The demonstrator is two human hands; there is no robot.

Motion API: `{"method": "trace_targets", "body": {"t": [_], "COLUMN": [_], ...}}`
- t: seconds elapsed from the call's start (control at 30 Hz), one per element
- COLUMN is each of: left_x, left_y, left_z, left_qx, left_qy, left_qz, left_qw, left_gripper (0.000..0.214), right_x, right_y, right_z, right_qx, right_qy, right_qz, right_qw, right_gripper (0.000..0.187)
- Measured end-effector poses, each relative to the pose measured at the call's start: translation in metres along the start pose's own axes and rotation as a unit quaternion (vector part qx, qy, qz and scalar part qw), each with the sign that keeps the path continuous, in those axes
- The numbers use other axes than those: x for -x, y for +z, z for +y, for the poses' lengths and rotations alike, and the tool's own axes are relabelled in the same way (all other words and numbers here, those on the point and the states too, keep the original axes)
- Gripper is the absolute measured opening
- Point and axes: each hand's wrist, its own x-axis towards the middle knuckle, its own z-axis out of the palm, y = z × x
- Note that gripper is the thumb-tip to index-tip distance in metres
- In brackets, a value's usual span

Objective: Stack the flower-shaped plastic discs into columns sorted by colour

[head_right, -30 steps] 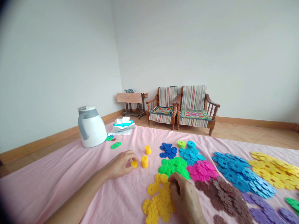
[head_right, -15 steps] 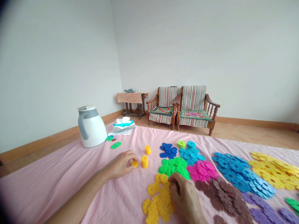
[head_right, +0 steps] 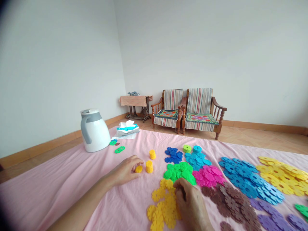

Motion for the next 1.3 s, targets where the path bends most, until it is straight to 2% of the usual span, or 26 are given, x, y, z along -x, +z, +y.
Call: {"method": "trace_targets", "body": {"t": [0.2,0.37,0.57,0.7,1.3], "left_x": [-0.004,-0.004,-0.004,-0.003,-0.001], "left_y": [0.007,0.007,0.009,0.01,0.003], "left_z": [-0.001,-0.001,0.002,0.008,0.015], "left_qx": [-0.009,-0.007,-0.002,0.009,0.013], "left_qy": [0.017,0.026,0.027,0.027,0.037], "left_qz": [0.016,0.018,0.01,-0.003,-0.013], "left_qw": [1.0,0.999,1.0,1.0,0.999], "left_gripper": [0.023,0.018,0.016,0.012,0.018], "right_x": [0.0,0.0,0.0,-0.001,-0.002], "right_y": [0.001,0.003,-0.001,-0.001,0.0], "right_z": [0.001,0.002,0.001,0.002,0.004], "right_qx": [-0.004,-0.007,0.007,0.004,-0.006], "right_qy": [0.0,-0.003,-0.007,-0.01,-0.003], "right_qz": [-0.003,0.022,-0.009,-0.003,-0.018], "right_qw": [1.0,1.0,1.0,1.0,1.0], "right_gripper": [0.025,0.026,0.025,0.025,0.025]}}
